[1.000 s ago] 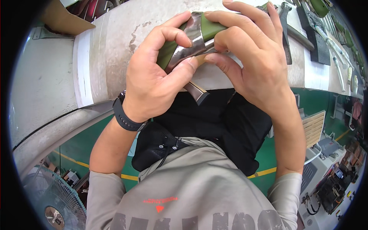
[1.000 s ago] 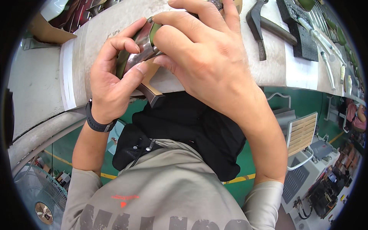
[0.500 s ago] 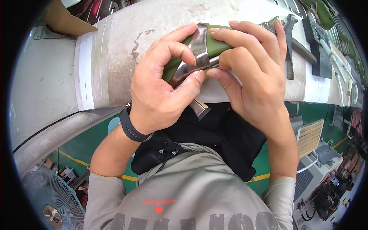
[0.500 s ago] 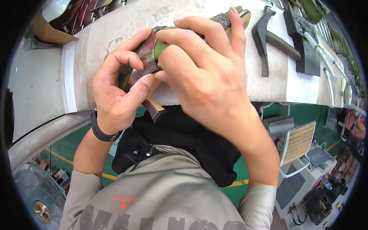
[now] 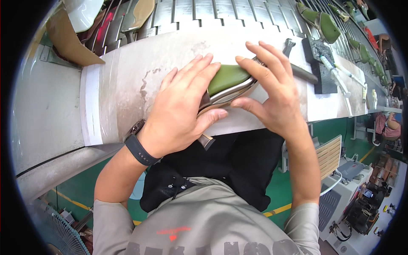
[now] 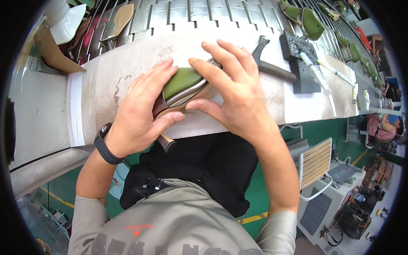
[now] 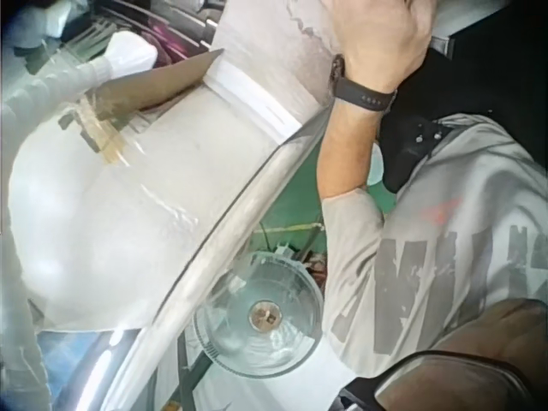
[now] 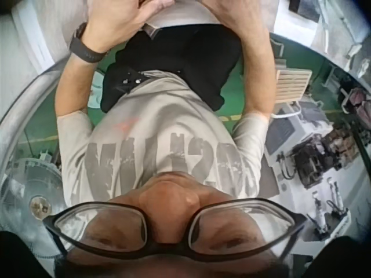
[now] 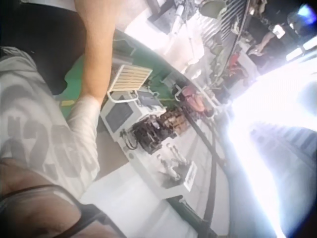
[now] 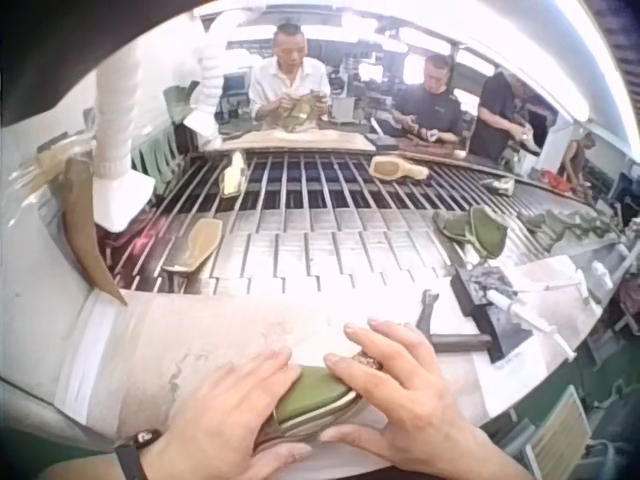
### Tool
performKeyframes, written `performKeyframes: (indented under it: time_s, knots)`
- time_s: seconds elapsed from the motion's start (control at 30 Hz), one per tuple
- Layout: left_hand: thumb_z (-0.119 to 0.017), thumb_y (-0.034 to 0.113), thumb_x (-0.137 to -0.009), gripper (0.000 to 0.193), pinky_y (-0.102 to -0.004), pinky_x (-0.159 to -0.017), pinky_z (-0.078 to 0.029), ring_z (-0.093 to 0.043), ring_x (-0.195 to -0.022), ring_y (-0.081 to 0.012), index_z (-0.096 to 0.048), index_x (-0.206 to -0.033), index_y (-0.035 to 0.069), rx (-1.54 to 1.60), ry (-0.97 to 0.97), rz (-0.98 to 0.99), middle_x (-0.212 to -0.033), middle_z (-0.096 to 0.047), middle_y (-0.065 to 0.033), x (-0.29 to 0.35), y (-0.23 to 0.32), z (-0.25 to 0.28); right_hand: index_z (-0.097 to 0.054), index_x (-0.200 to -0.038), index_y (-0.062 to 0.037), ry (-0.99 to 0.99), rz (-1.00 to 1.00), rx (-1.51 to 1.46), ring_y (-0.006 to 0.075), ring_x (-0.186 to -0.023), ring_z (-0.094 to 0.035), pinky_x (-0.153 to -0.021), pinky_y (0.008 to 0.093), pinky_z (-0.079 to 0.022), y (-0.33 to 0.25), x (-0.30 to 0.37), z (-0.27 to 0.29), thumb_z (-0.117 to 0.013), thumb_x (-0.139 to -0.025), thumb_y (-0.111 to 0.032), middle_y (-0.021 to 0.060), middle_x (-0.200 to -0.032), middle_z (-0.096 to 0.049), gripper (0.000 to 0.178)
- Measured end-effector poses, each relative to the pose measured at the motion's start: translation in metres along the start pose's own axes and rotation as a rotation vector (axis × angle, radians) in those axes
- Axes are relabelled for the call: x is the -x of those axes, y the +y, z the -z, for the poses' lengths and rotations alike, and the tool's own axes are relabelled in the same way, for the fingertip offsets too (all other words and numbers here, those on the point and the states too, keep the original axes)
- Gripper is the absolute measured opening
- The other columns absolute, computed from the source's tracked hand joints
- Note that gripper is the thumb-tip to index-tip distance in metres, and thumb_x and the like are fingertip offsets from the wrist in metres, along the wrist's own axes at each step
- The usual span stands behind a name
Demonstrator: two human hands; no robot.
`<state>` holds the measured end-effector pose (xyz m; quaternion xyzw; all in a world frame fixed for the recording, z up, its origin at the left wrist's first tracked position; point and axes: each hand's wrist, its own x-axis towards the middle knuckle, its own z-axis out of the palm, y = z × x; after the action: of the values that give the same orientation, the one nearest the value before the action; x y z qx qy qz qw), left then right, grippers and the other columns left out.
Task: The person attaches soles to lasted high-heeled shoes by taking shoes and outsoles from a conveyor line, aligning and pressing the soles onto the shoes by hand, and tapping along the edges with a hammer.
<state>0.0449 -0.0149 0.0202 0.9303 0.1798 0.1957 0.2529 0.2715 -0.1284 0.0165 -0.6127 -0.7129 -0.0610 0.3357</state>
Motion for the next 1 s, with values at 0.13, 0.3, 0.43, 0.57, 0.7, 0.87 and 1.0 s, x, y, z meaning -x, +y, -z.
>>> performKeyframes:
  time_s: [0.13, 0.3, 0.43, 0.57, 0.7, 0.87, 1.0]
  knots:
    - [-0.078, 0.018, -0.091, 0.072, -0.0509, -0.121, -0.036, -0.047, -0.149, -0.0422, -0.049, -0.154, -0.002, -0.078, -0.011, -0.018, -0.16, -0.051, -0.0216, -0.005, 0.005, -0.002, -0.073, -0.126, -0.0107, 0.025, -0.056, -0.028, 0.0393, -0.136, -0.054, -0.114, 0.0521, -0.043, -0.008, -0.003, -0.001, -0.095, -0.067, -0.028, 0.0135, -0.137, -0.066, 0.066]
    - [-0.074, 0.02, -0.094, 0.067, -0.0502, -0.12, -0.036, -0.047, -0.148, -0.0426, -0.051, -0.153, -0.003, -0.014, 0.036, 0.017, -0.157, -0.053, -0.0224, -0.009, 0.005, -0.004, -0.072, -0.116, -0.0052, -0.169, -0.261, -0.059, 0.0403, -0.129, -0.056, -0.114, 0.0488, -0.042, -0.02, -0.04, 0.022, -0.091, -0.066, -0.02, 0.0162, -0.125, -0.069, 0.056]
    - [-0.071, 0.02, -0.098, 0.064, -0.0509, -0.12, -0.035, -0.046, -0.149, -0.043, -0.05, -0.154, -0.003, -0.082, 0.1, 0.069, -0.158, -0.053, -0.0226, -0.008, 0.013, -0.014, -0.071, -0.124, -0.0035, -0.032, -0.175, -0.094, 0.0397, -0.13, -0.058, -0.112, 0.0476, -0.045, 0.011, -0.026, 0.015, -0.091, -0.073, -0.024, 0.0191, -0.136, -0.067, 0.059]
    - [-0.068, 0.018, -0.099, 0.067, -0.0514, -0.121, -0.033, -0.043, -0.15, -0.0451, -0.044, -0.158, -0.004, -0.103, 0.051, 0.045, -0.159, -0.05, -0.0239, -0.011, 0.022, -0.015, -0.072, -0.129, -0.0045, 0.242, -0.506, 0.051, 0.039, -0.125, -0.062, -0.11, 0.0455, -0.045, 0.073, 0.045, 0.018, -0.074, -0.089, -0.012, 0.0197, -0.136, -0.068, 0.041]
    - [-0.077, 0.022, -0.092, 0.081, -0.0516, -0.119, -0.035, -0.048, -0.144, -0.0463, -0.039, -0.159, -0.005, -0.073, -0.034, 0.0, -0.152, -0.053, -0.0292, -0.027, 0.007, -0.008, -0.073, -0.13, -0.0063, 0.127, -0.384, 0.088, 0.0361, -0.119, -0.064, -0.103, 0.0448, -0.047, 0.059, 0.05, 0.035, -0.065, -0.088, 0.0, 0.0168, -0.126, -0.07, 0.042]
    - [-0.079, 0.021, -0.089, 0.093, -0.0487, -0.11, -0.044, -0.059, -0.125, -0.0493, -0.031, -0.165, -0.002, 0.143, -0.132, -0.129, -0.139, -0.061, -0.0314, -0.067, 0.006, -0.01, -0.072, -0.126, -0.0051, -0.007, -0.361, 0.225, 0.0353, -0.096, -0.063, -0.082, 0.0448, -0.052, 0.032, 0.049, 0.03, -0.062, -0.08, 0.009, 0.0144, -0.103, -0.067, 0.049]
    - [-0.08, 0.016, -0.086, 0.095, -0.0485, -0.107, -0.046, -0.059, -0.123, -0.0501, -0.03, -0.167, 0.003, 0.178, -0.181, -0.08, -0.136, -0.063, -0.031, -0.07, 0.008, -0.009, -0.073, -0.119, -0.0015, 0.078, -0.547, -0.072, 0.0329, -0.095, -0.068, -0.082, 0.0396, -0.055, -0.003, 0.047, 0.042, -0.071, -0.083, 0.005, 0.0172, -0.108, -0.068, 0.036]
